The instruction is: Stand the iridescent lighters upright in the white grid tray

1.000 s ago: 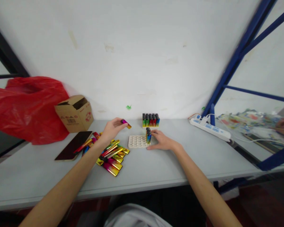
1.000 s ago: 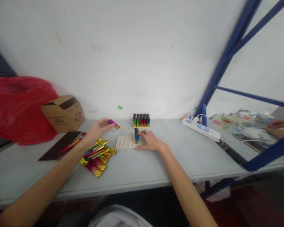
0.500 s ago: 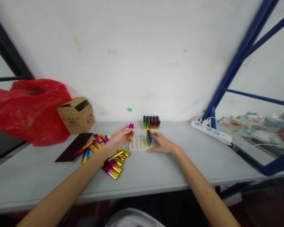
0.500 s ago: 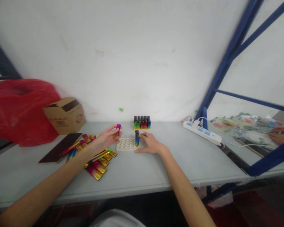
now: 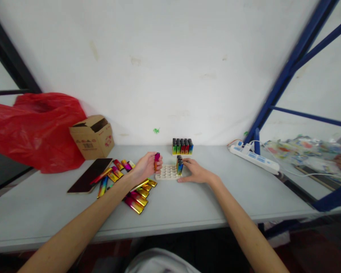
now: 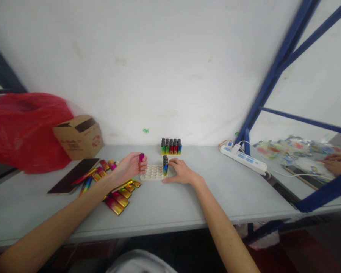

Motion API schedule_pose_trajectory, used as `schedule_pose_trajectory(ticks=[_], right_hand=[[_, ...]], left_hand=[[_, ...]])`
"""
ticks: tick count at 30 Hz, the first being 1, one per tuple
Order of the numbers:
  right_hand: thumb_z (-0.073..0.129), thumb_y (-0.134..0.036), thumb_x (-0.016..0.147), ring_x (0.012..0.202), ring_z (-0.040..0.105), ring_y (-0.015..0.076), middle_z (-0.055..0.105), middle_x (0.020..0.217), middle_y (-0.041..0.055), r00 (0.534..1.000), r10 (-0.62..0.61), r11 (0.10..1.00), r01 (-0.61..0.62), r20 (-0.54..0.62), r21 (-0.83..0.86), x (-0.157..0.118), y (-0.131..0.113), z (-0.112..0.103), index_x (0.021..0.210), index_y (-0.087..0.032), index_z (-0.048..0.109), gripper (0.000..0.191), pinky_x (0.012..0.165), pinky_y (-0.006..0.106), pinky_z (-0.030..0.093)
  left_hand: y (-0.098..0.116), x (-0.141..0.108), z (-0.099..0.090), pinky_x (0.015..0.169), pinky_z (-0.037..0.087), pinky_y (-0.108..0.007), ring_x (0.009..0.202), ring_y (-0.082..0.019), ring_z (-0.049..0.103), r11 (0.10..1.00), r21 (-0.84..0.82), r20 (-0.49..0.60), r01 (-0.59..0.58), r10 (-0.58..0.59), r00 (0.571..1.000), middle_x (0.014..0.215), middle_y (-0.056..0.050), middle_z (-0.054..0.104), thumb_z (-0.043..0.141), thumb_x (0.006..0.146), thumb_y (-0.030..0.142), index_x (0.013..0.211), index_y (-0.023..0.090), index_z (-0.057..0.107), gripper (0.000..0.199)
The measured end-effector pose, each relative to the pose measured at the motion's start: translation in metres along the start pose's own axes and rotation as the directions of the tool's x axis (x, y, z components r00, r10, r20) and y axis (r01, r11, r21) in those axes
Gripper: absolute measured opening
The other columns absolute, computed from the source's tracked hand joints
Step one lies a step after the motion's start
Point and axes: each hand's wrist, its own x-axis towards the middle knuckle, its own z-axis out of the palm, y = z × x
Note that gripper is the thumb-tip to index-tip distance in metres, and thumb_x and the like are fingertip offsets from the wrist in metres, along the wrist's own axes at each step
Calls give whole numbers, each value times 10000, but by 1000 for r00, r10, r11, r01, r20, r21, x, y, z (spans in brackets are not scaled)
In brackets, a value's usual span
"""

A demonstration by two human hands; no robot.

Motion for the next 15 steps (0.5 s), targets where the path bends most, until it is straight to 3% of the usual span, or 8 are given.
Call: schedule_pose_trajectory(ticks=[8, 15], right_hand=[[794, -674, 701, 1334, 491, 359, 520, 1424, 200, 1000, -11, 1000, 11, 5, -1, 0, 0, -1, 1372, -142, 573, 884, 1157, 519, 374], [792, -669, 708, 1334, 490, 357, 514, 1427, 199, 1000, -21, 1000, 21, 2, -13, 0, 1, 0, 1381, -139, 564, 886, 1162, 519, 366]], left_hand=[[-3, 0, 3, 490, 378, -251, 535, -127, 408, 999, -15, -12, 33, -33, 999, 636, 13, 412, 537, 844, 302, 738, 162, 545, 175], [-5, 1, 3, 520, 416, -257, 609, -146, 469, 995, 49, -71, -82, 85, 994, 698, -10, 480, 518, 903, 376, 851, 145, 616, 256]])
